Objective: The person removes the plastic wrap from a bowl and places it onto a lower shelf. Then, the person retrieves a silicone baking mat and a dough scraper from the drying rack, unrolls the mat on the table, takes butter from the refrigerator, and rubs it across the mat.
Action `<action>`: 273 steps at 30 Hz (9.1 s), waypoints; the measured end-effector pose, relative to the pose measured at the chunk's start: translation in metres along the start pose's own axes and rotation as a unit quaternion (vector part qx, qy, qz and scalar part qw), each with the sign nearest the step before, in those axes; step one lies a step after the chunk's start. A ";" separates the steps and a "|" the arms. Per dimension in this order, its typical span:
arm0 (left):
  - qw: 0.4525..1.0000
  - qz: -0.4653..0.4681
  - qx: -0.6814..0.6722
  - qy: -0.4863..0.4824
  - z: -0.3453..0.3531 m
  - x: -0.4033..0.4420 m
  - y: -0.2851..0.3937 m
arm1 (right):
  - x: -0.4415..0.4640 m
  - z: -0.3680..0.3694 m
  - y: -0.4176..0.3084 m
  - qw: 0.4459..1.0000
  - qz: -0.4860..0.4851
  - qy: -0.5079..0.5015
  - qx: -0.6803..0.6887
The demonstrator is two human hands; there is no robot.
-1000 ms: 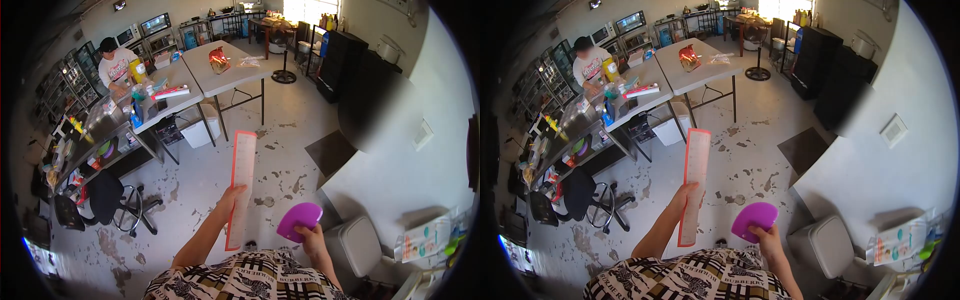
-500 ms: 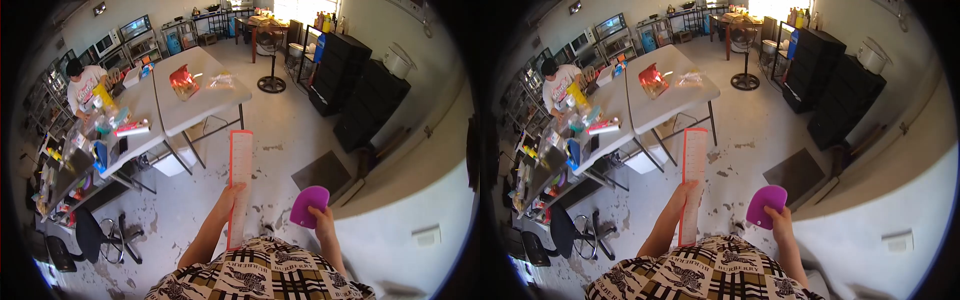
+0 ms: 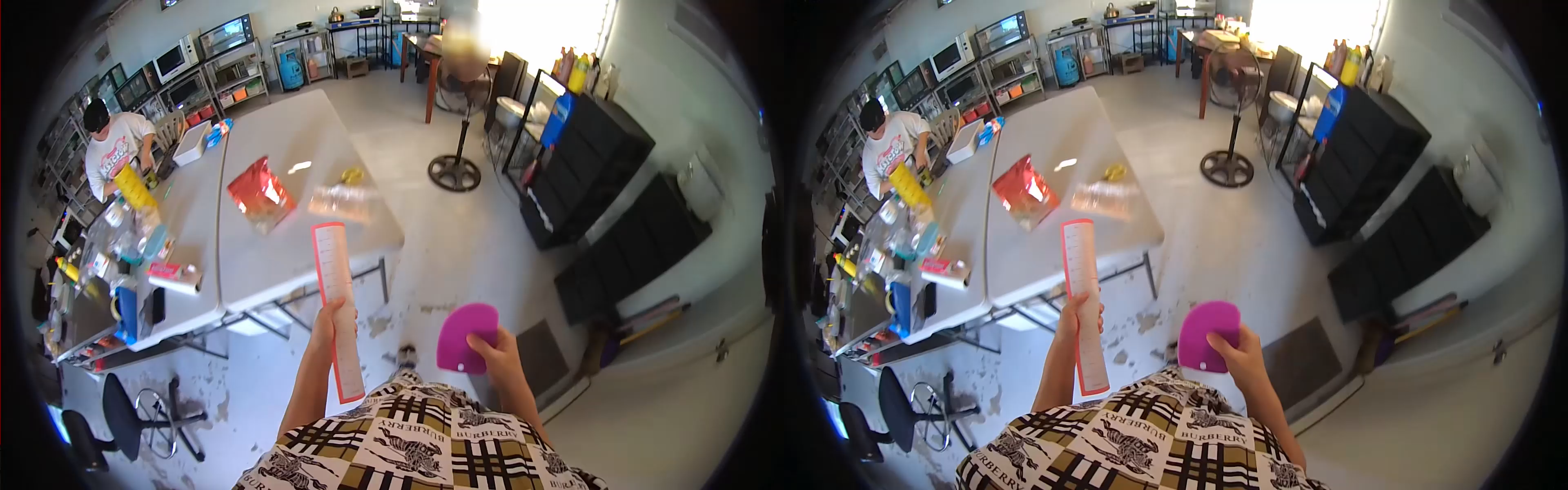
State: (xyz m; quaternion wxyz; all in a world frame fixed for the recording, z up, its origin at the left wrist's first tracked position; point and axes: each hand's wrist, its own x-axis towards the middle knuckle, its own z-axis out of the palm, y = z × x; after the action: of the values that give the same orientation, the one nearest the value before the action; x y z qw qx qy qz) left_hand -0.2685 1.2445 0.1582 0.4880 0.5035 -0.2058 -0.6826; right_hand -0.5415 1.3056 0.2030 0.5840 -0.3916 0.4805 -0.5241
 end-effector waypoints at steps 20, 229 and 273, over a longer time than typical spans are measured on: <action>0.986 0.068 -0.152 0.028 0.208 0.387 0.137 | 0.528 -0.175 -0.071 0.972 0.113 -0.156 0.135; 0.028 0.037 -0.244 0.969 0.196 0.870 0.158 | 1.029 0.460 0.170 0.317 -0.524 -0.765 -0.199; 0.351 -0.358 -0.507 0.701 0.479 0.509 -0.279 | 0.372 0.192 0.067 0.205 -0.313 -0.927 -0.019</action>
State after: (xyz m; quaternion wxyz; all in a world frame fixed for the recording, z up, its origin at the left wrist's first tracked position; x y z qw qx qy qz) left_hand -0.8300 0.8212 -0.1093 0.3264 0.4818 0.7961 -0.1661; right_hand -0.3430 0.9386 0.1273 0.3938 -0.7278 -0.5556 0.0814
